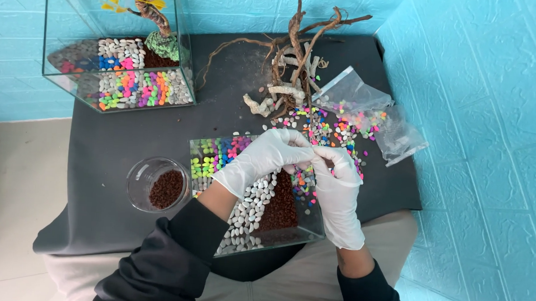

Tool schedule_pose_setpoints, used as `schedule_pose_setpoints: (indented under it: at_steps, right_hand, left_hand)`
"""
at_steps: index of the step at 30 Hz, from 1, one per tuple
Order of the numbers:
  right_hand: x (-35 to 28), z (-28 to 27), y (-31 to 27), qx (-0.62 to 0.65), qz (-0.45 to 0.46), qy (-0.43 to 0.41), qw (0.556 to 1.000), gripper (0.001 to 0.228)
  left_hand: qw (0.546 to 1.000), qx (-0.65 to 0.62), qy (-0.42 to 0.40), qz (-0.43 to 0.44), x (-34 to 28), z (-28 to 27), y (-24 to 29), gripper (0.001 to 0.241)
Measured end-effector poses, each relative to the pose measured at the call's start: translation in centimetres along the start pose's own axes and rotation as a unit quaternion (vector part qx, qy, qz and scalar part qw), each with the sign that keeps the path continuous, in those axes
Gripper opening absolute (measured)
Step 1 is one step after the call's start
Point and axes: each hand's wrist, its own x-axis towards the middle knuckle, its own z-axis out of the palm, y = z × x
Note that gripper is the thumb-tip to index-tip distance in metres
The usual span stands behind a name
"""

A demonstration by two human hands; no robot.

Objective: Arranging colorful beads in a glass container to create a decorative pattern.

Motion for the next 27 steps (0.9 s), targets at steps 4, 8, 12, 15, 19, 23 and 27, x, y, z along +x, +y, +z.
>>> schedule_pose_setpoints:
  at_steps: [4,8,12,15,19,23,27]
  right_hand:
    - [-0.4,-0.5,1.5,0.033,-0.005,0.008,0.999,0.013]
    - [-0.7,-1.3,1.3,-0.010,-0.017,0.020,1.000,0.014]
    - [-1.2,-1.6,6.6,-0.065,0.028,0.059,0.996,0.029]
    - [-1.5,-1.7,11.0,-0.088,0.042,0.048,0.994,0.032]
    - [-2.1,-1.1,14.6,-0.078,0.060,0.046,0.994,0.035]
    - [-2.0,-1.3,15.7,-0.095,0.054,0.018,0.994,0.041]
    - [-1.7,-1.4,16.1,-0.096,0.044,0.018,0.994,0.043]
  left_hand:
    - [1.000,-0.006,-0.022,-0.010,-0.5,0.0,0.3,0.035]
    - [1.000,0.009,-0.021,-0.020,-0.7,0.1,0.2,0.033]
    - [0.957,0.263,0.093,-0.072,2.8,-1.1,-4.7,0.017]
    - [0.895,0.429,0.021,-0.121,3.4,0.0,-0.7,0.033]
    - [0.859,0.503,0.067,-0.063,6.3,-2.0,-7.7,0.034]
    - [0.749,0.640,0.156,0.075,9.6,-4.0,-14.5,0.036]
    - [0.597,0.739,0.230,0.213,12.0,-6.4,-21.5,0.039]
